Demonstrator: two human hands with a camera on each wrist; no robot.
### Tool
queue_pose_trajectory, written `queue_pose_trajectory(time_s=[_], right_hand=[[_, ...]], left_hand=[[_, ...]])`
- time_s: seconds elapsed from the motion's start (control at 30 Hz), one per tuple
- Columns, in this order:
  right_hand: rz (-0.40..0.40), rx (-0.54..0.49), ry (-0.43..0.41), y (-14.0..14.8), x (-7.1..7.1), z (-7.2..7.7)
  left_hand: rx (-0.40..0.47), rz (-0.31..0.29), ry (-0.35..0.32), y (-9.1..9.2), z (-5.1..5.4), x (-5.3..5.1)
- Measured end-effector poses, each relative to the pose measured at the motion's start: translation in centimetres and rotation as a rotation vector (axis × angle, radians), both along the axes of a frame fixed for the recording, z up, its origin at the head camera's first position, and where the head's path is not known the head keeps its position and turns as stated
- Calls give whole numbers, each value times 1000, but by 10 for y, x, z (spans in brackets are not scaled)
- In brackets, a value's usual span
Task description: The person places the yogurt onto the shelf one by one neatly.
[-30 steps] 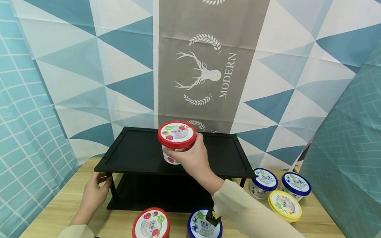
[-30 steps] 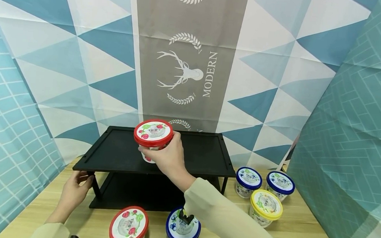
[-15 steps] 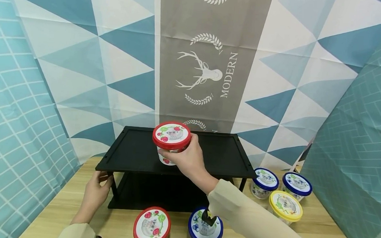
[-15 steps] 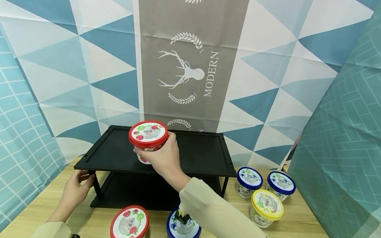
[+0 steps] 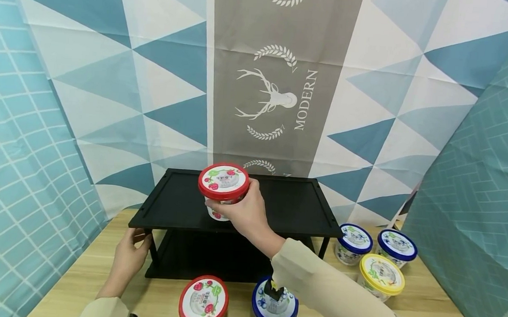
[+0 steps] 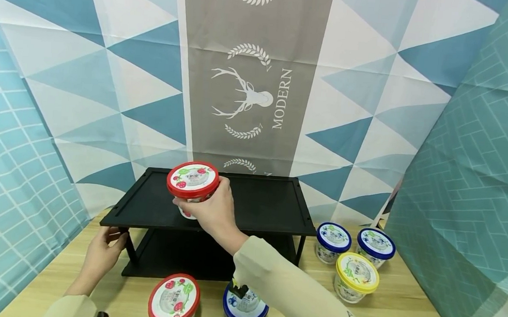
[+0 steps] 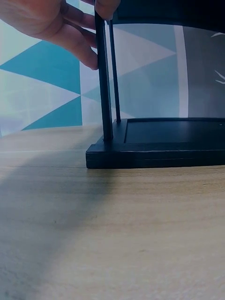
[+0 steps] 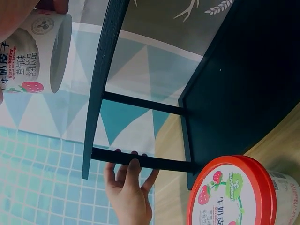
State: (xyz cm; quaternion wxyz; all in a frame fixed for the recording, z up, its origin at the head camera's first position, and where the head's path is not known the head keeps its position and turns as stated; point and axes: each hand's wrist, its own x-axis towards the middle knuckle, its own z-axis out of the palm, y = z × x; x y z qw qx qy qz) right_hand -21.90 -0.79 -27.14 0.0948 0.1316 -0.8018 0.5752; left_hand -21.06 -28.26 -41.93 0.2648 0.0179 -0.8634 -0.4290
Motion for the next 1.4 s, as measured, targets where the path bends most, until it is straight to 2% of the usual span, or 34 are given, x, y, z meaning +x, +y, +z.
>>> queue_pose_trajectory(time_s=[0.47, 1.03, 1.4], right_hand=[[14, -19, -9, -13, 0, -6], [13, -51, -2, -31, -5, -12], [-39, -76, -18, -48, -11, -14]], left_hand=[[-10, 16, -4, 0, 0, 1], [-5, -7, -3, 1, -2, 1], [-4, -5, -4, 0, -1, -1]])
